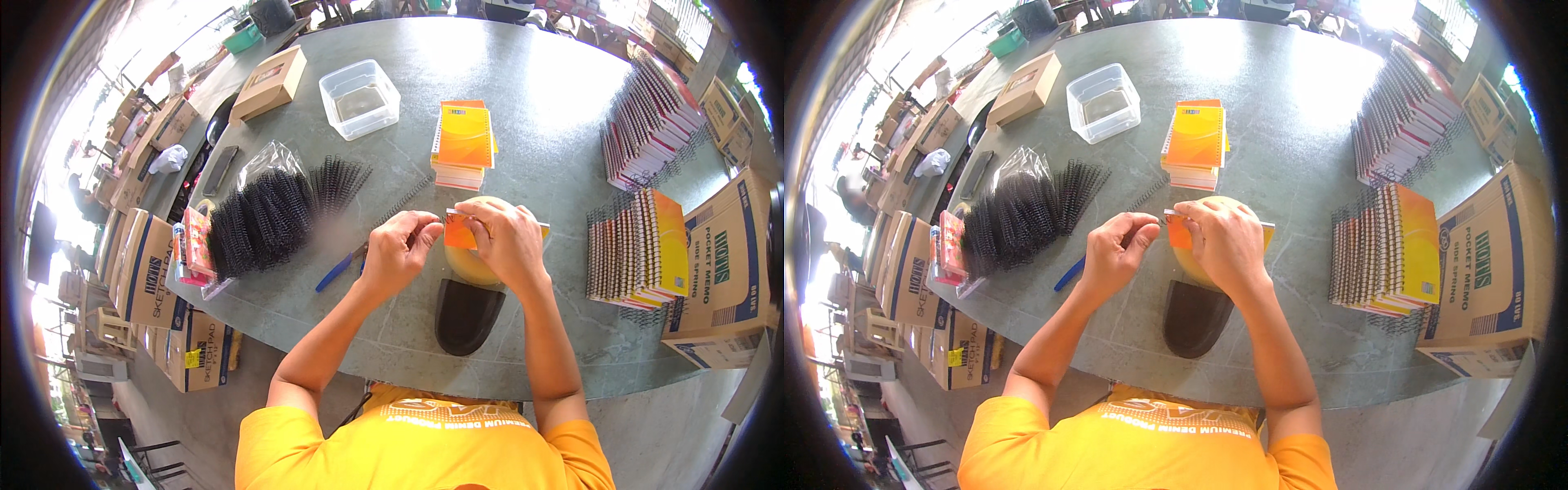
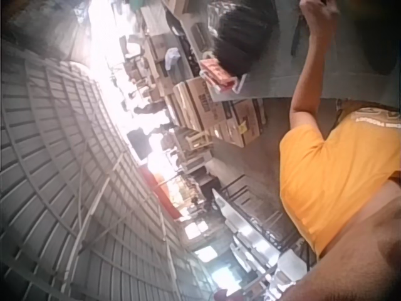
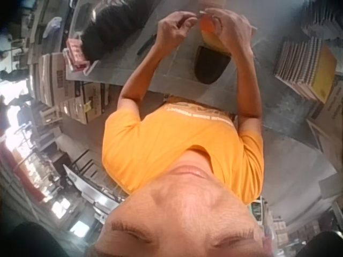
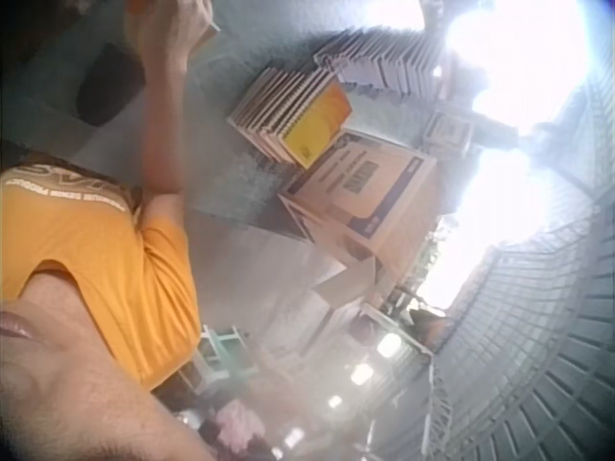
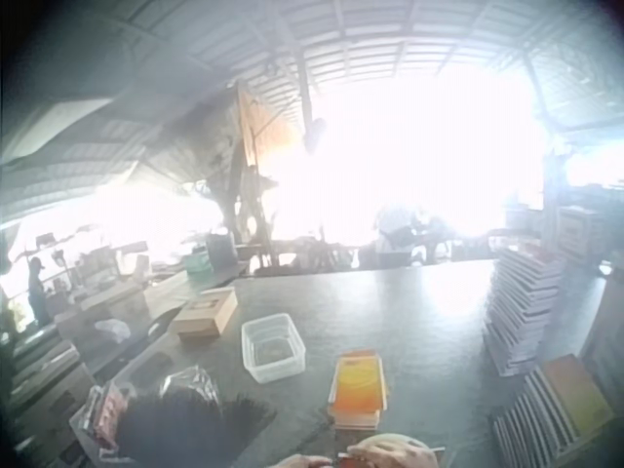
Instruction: The person inserts a spiral coil into the punched holes of small yellow notebooks by hand and uses a specialized tool to crimp the ends of the coil.
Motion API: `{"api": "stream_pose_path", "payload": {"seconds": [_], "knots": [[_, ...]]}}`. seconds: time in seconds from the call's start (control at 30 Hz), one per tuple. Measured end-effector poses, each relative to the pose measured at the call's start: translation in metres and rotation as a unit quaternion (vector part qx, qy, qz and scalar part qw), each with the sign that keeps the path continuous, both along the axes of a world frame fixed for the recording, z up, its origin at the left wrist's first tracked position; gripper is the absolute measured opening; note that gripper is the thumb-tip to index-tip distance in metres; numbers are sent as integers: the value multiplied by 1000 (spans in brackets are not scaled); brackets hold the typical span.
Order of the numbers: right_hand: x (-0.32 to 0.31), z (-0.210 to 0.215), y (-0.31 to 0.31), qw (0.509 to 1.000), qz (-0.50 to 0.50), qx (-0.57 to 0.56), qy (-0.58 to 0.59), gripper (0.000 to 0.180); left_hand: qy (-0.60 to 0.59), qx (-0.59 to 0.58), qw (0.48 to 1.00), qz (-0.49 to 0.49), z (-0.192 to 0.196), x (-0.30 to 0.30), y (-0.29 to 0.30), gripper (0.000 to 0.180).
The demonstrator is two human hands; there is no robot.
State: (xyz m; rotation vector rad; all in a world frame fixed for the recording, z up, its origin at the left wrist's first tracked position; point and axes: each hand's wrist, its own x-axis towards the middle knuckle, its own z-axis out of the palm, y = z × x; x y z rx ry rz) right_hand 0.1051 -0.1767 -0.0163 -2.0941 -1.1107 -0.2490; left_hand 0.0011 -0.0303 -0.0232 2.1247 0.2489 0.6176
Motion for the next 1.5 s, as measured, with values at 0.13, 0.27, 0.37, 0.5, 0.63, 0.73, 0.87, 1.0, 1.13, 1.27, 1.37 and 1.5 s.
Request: {"api": "stream_pose_path", "payload": {"seconds": [0.13, 0.27, 0.37, 0.5, 0.63, 0.73, 0.87, 1.0, 1.13, 1.27, 1.37, 1.5], "knots": [[-1, 3, 0, 1000, 12, 0, 16, 17, -38, 47, 998, 26, -2, 2, 1, 11], [-2, 5, 0, 1000, 19, 7, 8, 16, -84, 23, 996, 31, -3, 7, -1, 12], [-1, 3, 0, 999, 27, 17, 6, 15, 47, -75, 996, -3, 2, 5, 10, 17], [-5, 8, -1, 1000, 21, -13, 2, 13, -48, 14, 998, -33, 5, 10, 11, 18], [-7, 10, 0, 1000, 17, -16, -5, 14, 40, 4, 994, -100, 19, 2, 24, 15], [-8, 9, 1, 999, 29, 8, -10, 16, 94, 3, 991, -96, 21, 2, 25, 12], [-7, 7, -1, 999, 46, 14, -21, 18, 160, -78, 983, -45, 24, 4, 19, 13], [-9, 12, 0, 999, 30, 1, 13, 15, -36, 18, 998, -52, 5, 6, 12, 17], [-11, 8, 3, 998, 3, -9, -56, 15, 56, 60, 990, -114, 13, 2, 34, 24], [-11, 2, 9, 997, 3, 10, -79, 16, 6, 135, 986, -94, 22, 5, 24, 26], [-13, 3, 9, 1000, -17, 10, -16, 16, 189, 46, 971, -136, 24, 5, 38, 23], [-11, 3, 7, 999, 10, 4, -39, 16, -78, 196, 976, -58, 18, 2, 17, 25]]}}
